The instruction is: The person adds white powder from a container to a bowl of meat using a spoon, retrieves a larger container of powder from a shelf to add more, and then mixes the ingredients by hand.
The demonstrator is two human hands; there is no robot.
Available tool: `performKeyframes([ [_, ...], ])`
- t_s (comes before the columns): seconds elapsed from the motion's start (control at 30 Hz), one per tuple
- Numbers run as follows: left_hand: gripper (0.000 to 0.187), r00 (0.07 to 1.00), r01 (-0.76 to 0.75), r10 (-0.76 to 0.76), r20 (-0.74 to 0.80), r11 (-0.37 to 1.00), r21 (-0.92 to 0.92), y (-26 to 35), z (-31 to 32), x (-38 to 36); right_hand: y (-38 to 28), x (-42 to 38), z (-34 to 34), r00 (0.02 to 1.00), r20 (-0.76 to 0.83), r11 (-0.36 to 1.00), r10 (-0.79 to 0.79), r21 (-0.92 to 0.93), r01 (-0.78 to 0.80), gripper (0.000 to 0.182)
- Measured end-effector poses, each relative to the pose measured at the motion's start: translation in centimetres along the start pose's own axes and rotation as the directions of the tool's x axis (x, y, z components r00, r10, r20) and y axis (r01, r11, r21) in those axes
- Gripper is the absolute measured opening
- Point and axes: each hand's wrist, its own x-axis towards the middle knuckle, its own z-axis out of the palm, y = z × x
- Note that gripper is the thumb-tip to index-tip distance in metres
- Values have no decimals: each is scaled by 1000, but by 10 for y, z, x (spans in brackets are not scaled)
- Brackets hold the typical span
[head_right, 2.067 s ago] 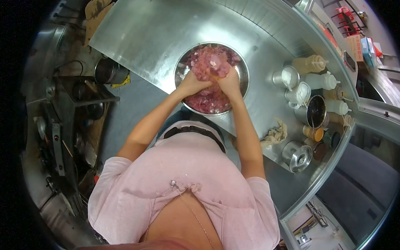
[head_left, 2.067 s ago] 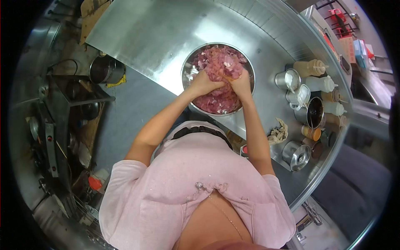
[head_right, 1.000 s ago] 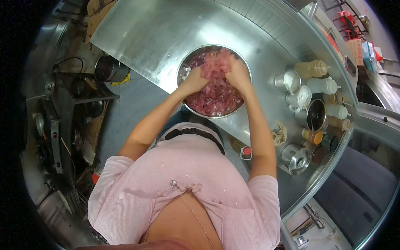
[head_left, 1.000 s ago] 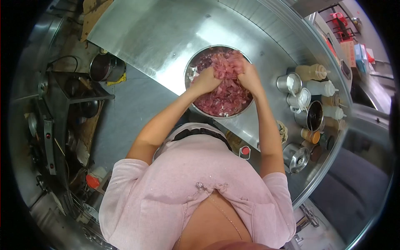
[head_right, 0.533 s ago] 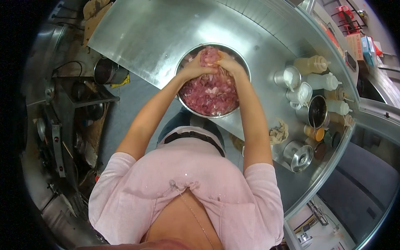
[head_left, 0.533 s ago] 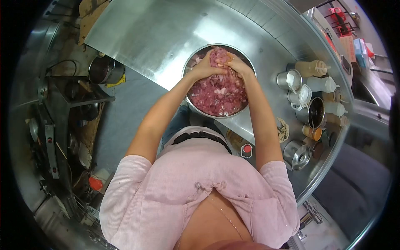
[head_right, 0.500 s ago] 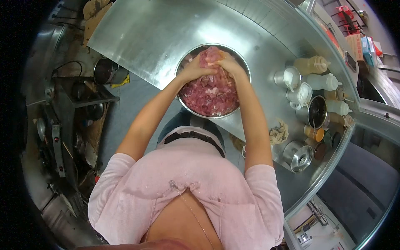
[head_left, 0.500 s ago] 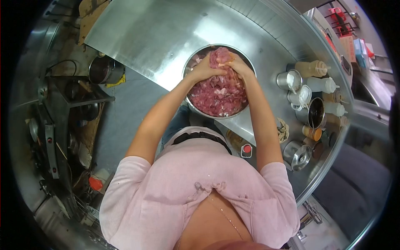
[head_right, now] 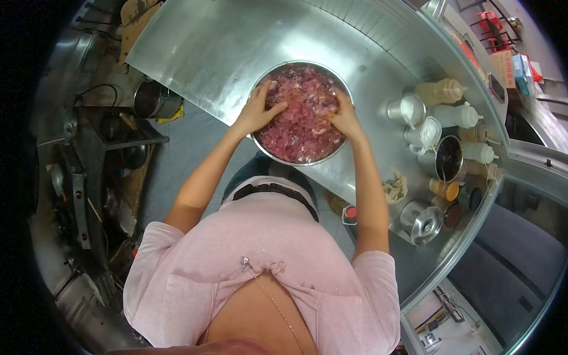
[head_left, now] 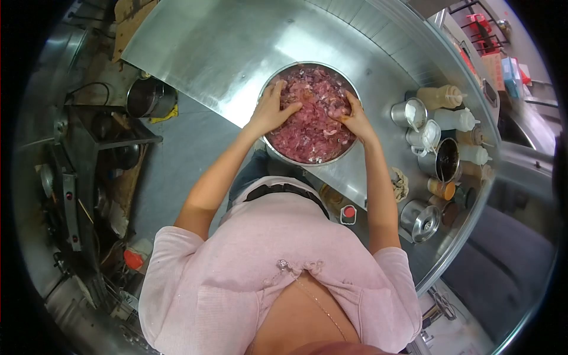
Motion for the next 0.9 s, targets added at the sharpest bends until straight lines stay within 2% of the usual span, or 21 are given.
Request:
performKeyframes([
  [0.03,87,990,143,-142,18,985,-97,-6,4,9,-11,4,2,999,7,969,53,243,-53,74],
  [0.07,92,989,145,-140,50,985,-95,-18,16,23,-23,6,5,983,-20,972,184,153,-178,75],
  [0.1,92,989,142,-137,51,985,-95,-9,14,28,-21,14,13,983,-23,972,184,153,-178,75],
  [0.17,96,955,140,-20,295,910,-390,15,7,37,-10,38,25,966,97,802,239,542,-253,78],
  [0.2,95,966,89,30,258,894,-439,-4,31,49,-27,38,23,947,207,681,246,658,-321,77],
  [0.23,95,968,82,33,248,895,-438,5,27,50,-26,40,26,950,206,687,237,656,-313,77],
  [0.3,86,951,-6,224,211,701,-713,23,22,34,-23,39,33,969,10,843,246,491,-219,67],
  [0.33,68,971,-47,207,118,651,-758,49,4,15,-44,27,25,986,-18,863,166,486,-136,54],
  [0.37,68,972,-40,202,122,650,-759,62,-7,8,-60,20,18,985,-15,861,172,488,-143,54],
  [0.43,47,983,-88,149,107,895,-438,74,-21,-1,-74,9,7,996,-91,936,-13,349,44,47],
  [0.47,47,983,-89,149,105,895,-437,71,-20,1,-70,8,4,988,-153,985,-37,164,62,42],
  [0.53,44,959,79,-58,277,995,-66,61,-19,7,-75,4,1,993,-108,998,-52,33,56,41],
  [0.57,44,960,78,-57,275,995,-66,56,-18,7,-76,2,0,997,-60,994,-53,-99,47,40],
  [0.6,44,958,4,-32,285,995,99,53,-18,5,-73,3,0,997,-59,994,-55,-100,49,40],
  [0.63,44,954,-71,-10,299,963,259,50,-19,4,-64,5,1,993,64,953,-102,-280,116,43],
  [0.67,44,956,-69,-10,293,963,259,44,-21,4,-56,11,1,973,192,874,-128,-441,202,47],
  [0.77,64,962,-62,36,269,994,87,21,-20,6,-27,32,-13,943,315,946,-107,-259,194,47],
  [0.8,78,979,-67,41,201,990,122,12,-17,13,-24,43,-15,956,283,884,-75,-425,196,60],
  [0.83,92,990,-72,51,131,985,156,7,-17,22,-25,52,-14,956,283,884,-73,-425,194,60],
  [0.87,112,976,8,-36,214,992,128,4,-16,32,-26,61,-10,969,242,948,55,-317,25,64],
  [0.9,112,976,7,-35,214,992,127,0,-8,40,-30,67,-4,958,217,970,188,-196,-146,69],
])
